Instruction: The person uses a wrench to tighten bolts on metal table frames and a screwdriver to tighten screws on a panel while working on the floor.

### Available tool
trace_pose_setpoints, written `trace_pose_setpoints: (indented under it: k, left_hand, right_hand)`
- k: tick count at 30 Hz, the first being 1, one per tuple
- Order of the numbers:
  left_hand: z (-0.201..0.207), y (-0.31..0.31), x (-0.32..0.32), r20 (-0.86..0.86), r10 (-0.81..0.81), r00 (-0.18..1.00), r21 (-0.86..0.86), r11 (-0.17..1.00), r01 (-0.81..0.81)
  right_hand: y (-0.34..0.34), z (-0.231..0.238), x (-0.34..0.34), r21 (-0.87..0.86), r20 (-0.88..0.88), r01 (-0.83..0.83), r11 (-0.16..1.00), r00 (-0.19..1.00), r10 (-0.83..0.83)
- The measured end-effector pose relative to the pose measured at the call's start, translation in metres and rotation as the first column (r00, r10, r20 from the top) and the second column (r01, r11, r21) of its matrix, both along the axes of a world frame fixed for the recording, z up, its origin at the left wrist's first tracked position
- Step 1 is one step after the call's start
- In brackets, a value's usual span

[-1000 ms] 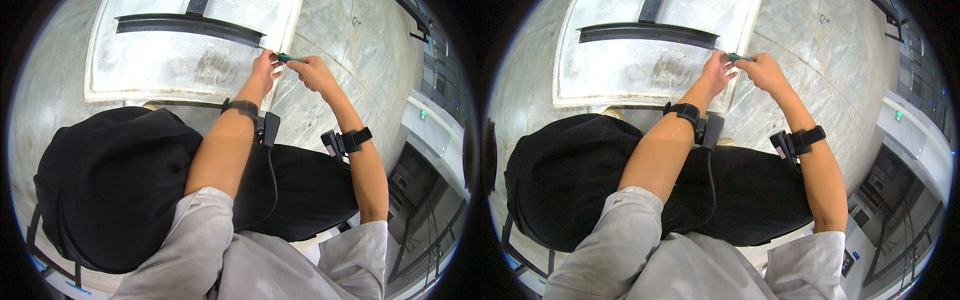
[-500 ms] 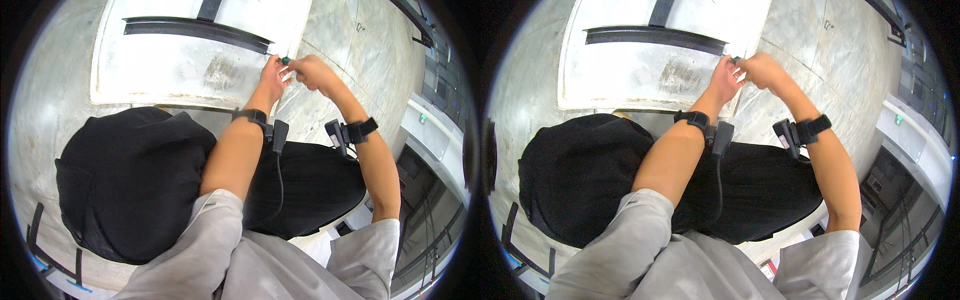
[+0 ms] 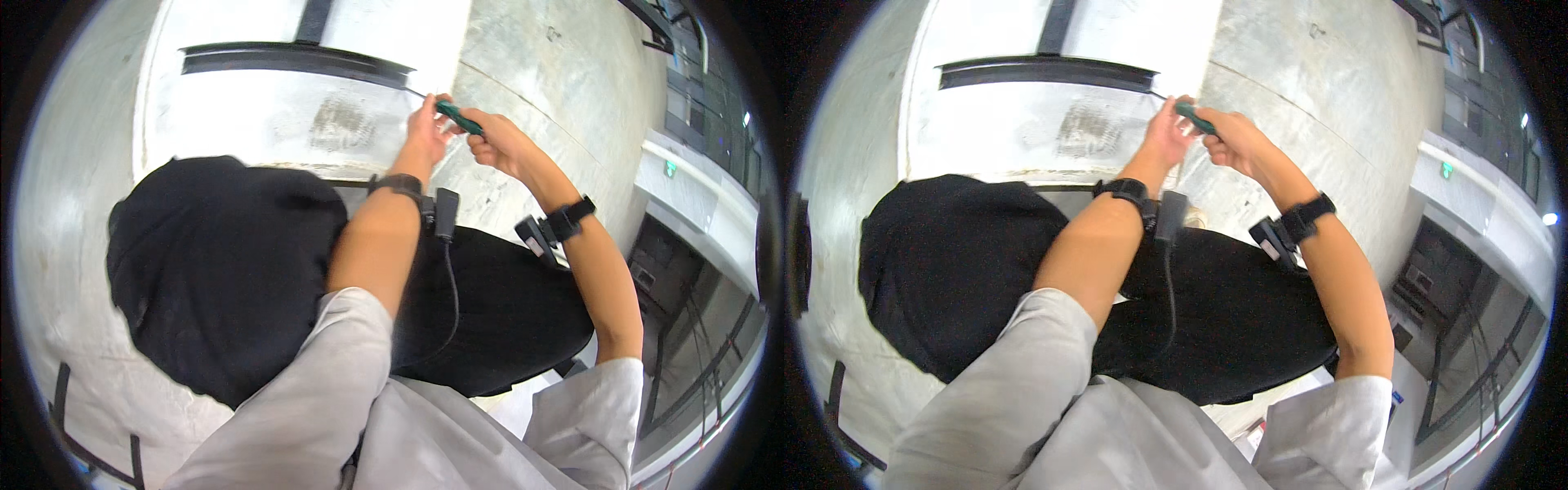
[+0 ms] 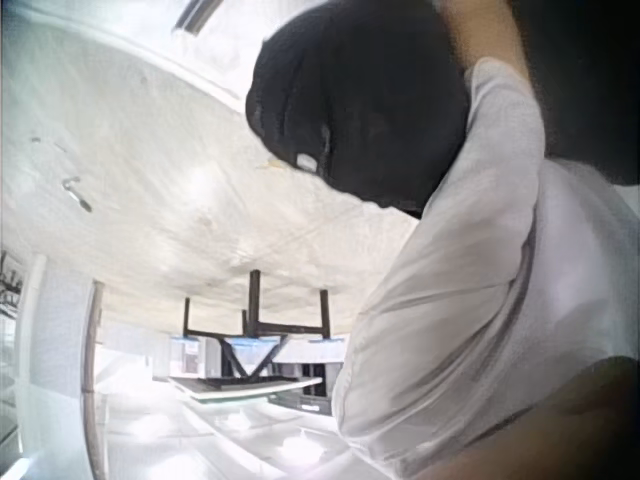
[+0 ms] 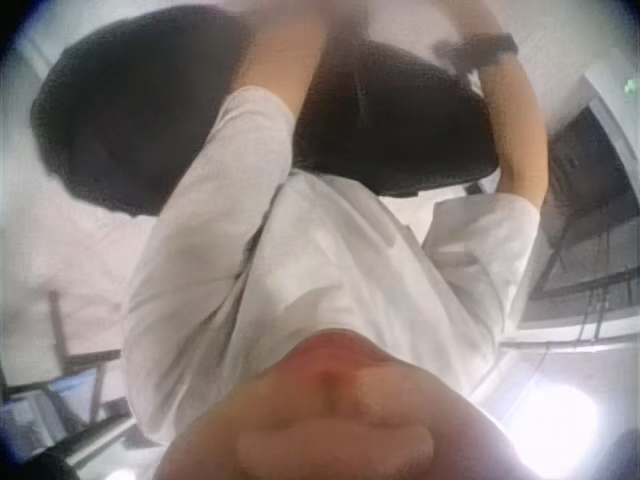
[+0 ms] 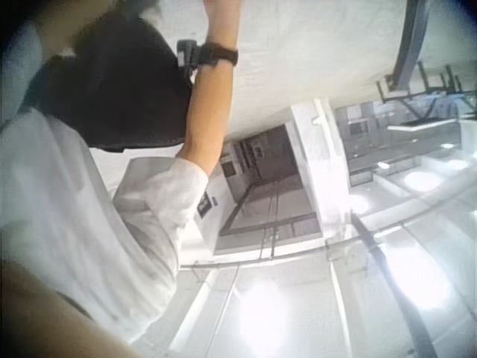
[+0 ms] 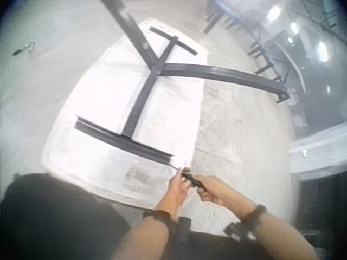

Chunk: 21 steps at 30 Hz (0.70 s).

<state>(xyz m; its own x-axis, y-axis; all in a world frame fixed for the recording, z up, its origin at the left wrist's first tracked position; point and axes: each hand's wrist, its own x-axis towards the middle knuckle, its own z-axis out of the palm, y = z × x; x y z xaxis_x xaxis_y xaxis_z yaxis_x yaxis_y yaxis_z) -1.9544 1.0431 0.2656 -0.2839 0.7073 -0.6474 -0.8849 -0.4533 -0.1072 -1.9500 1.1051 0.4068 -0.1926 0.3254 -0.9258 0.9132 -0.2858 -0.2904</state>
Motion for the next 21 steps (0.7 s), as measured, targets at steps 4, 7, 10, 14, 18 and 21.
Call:
trace_pose_setpoints:
  k: [4, 7, 10, 14, 18, 21]
  left_hand:
    - [0.001, -0.001, 0.002, -0.016, 0.011, 1.0, -0.007, 1.0, -0.011]
    - [0.006, -0.003, -0.011, -0.027, -0.046, 0.999, -0.1, 0.994, 0.044]
    - [0.008, -0.01, -0.02, -0.163, -0.254, 0.953, -0.249, 0.946, 0.209]
    - [0.01, -0.016, -0.018, -0.124, -0.185, 0.975, -0.216, 0.964, 0.156]
    - [0.002, -0.017, -0.022, -0.185, -0.175, 0.967, -0.152, 0.977, 0.148]
    - [0.001, -0.01, -0.019, -0.14, -0.15, 0.979, -0.112, 0.984, 0.135]
  right_hand:
    - [0.009, -0.005, -0.002, -0.107, -0.044, 0.049, 0.993, 0.998, -0.054]
    - [0.015, -0.009, -0.015, -0.118, 0.018, 0.038, 0.992, 0.999, -0.036]
    - [0.022, -0.009, -0.025, -0.075, 0.043, -0.018, 0.997, 0.999, 0.021]
    - [0.015, -0.001, -0.028, 0.591, 0.424, -0.668, -0.453, -0.22, 0.878]
    - [0.022, -0.005, -0.031, 0.672, 0.396, -0.637, -0.378, -0.122, 0.91]
    - [0.024, 0.003, -0.032, 0.464, 0.134, -0.805, 0.369, 0.476, 0.869]
